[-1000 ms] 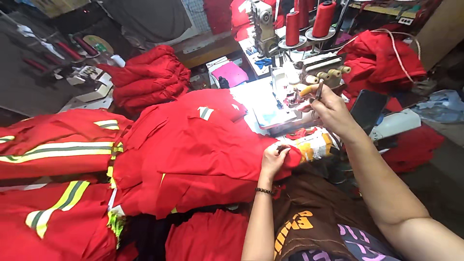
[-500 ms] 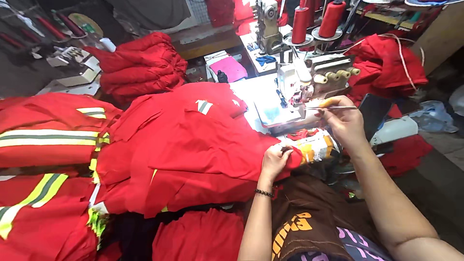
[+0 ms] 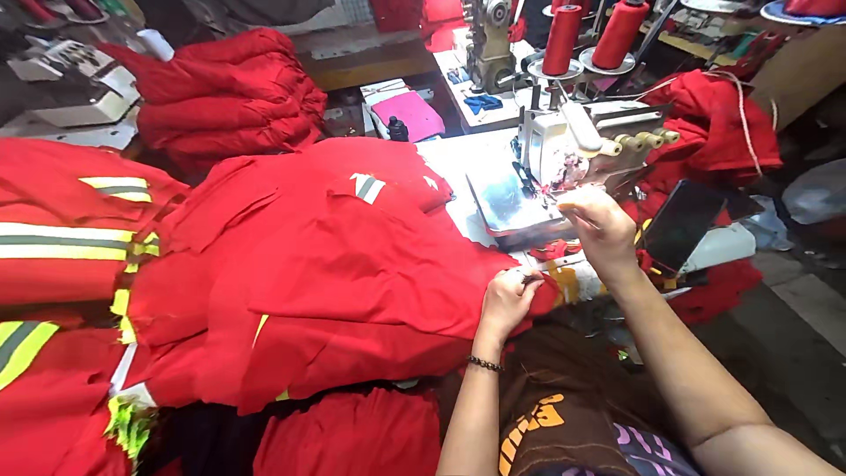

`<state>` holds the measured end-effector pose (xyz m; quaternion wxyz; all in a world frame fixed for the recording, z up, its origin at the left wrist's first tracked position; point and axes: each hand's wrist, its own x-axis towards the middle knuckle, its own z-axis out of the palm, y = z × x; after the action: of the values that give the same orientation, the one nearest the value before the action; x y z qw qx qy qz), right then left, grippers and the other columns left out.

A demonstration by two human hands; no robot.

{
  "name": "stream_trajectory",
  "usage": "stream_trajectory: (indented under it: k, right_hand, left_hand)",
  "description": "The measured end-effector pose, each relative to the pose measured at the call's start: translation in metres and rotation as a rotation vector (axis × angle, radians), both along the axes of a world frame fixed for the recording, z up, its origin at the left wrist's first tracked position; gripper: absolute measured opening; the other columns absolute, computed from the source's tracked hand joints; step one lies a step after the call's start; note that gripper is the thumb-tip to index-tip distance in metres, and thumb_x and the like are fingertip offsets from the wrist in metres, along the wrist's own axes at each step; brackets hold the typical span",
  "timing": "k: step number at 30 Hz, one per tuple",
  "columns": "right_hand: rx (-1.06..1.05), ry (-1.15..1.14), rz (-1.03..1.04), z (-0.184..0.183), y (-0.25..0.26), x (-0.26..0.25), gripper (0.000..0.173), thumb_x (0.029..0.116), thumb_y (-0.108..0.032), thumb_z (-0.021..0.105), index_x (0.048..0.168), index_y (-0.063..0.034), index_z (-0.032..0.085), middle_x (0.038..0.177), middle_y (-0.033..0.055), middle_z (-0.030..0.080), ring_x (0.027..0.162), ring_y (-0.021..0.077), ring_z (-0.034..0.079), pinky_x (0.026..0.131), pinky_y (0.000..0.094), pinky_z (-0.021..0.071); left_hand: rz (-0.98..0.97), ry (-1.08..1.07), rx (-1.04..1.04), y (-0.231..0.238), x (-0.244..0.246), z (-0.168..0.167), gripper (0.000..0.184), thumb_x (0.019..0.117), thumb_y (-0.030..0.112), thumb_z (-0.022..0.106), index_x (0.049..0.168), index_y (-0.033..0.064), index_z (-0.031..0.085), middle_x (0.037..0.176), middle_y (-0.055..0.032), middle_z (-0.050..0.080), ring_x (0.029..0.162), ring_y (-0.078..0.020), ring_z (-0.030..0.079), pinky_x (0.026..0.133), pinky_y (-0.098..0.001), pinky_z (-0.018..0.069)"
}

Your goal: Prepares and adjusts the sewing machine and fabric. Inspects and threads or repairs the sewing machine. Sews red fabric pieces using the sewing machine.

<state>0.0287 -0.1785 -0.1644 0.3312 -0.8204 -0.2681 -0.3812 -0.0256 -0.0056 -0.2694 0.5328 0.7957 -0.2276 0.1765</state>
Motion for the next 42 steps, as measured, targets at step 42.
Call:
stream_trajectory:
  k: [42]
  right_hand:
    - [0.050,0.086,0.069,0.032,-0.025,-0.037,0.012,0.0942,-0.004,0.068,0.103,-0.0040,0.077,0.111,0.0096,0.073,0.107,0.0187,0.069,0.097,0.0364,0.0565]
  left_hand:
    - [0.018,-0.002,0.020,0.000,0.000,-0.001,0.011,0.0934,0.011,0.070,0.098,0.0055,0.078,0.098,-0.0053,0.078,0.097,-0.0139,0.073,0.094,-0.0330,0.0566]
